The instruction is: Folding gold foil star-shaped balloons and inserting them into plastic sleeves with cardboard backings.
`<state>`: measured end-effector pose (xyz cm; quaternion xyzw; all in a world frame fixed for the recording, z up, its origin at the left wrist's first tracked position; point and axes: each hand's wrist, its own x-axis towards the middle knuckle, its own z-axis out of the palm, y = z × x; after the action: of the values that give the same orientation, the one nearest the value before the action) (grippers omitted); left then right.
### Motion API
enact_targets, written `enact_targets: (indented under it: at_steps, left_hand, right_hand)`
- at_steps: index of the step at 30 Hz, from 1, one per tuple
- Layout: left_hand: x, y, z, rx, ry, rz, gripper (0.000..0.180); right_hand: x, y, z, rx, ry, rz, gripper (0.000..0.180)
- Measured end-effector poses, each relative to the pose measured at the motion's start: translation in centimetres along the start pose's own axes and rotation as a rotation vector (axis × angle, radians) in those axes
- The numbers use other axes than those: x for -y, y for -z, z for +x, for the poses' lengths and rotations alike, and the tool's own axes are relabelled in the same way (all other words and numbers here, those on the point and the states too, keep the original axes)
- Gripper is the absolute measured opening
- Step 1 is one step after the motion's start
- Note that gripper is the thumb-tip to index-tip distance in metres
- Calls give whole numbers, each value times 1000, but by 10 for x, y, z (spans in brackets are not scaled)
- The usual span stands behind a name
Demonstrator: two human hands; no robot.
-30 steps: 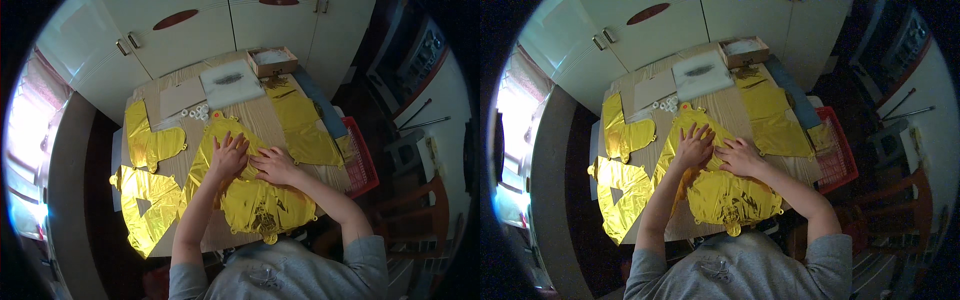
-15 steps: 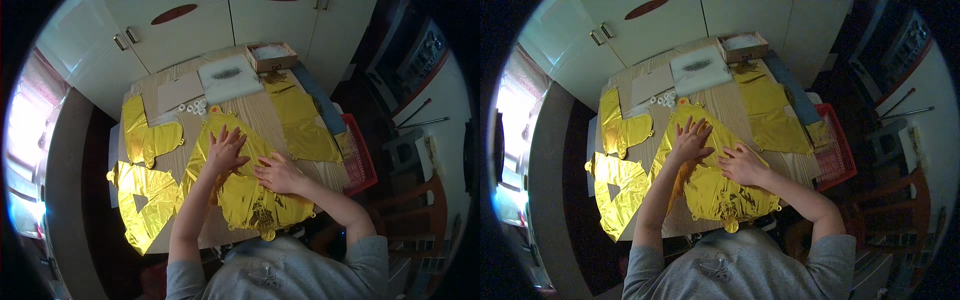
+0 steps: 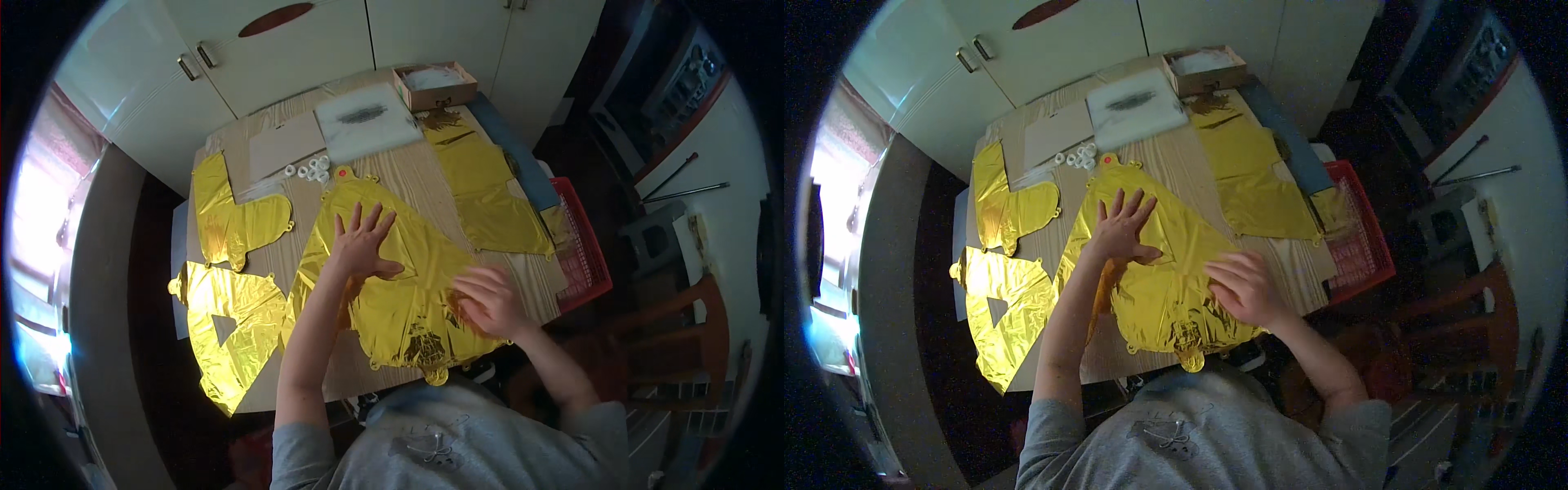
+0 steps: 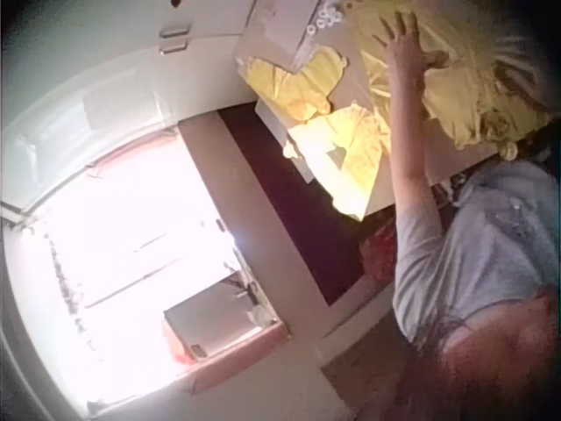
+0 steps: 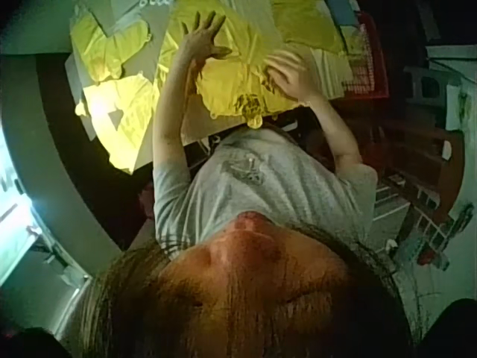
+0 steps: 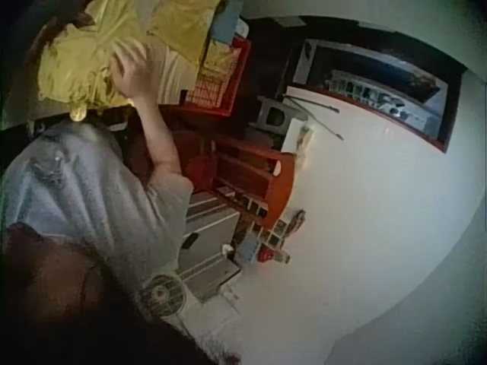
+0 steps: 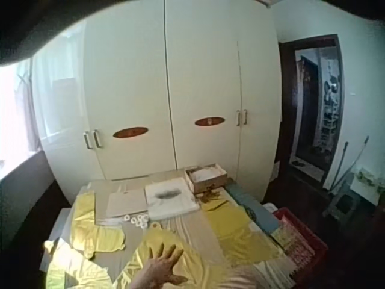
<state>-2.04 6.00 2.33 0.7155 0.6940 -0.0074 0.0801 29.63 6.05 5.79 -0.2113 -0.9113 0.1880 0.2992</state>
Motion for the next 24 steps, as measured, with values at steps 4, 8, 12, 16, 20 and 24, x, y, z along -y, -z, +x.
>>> enact_targets:
  at_steps: [4,8,12,16,20,24]
  left_hand:
    - [-6,6,0,26,5,22,122]
    - [-6,6,-3,38,22,35,123]
    - [-8,7,0,29,12,37,124]
    - [-4,2,-1,-1,13,59,125]
    - [-4,2,0,-3,6,62,125]
    - [-5,1,1,-15,-1,56,124]
  right_hand:
    - [30,6,-91,-396,-419,181,16]
    - [48,-31,-163,-630,-924,532,11]
    - [60,-29,-174,-401,-1238,1087,16]
    - [78,-19,-131,-299,-1282,936,22]
    - [65,-25,-136,-287,-1336,949,20]
    - [68,-30,-136,-375,-1310,1007,16]
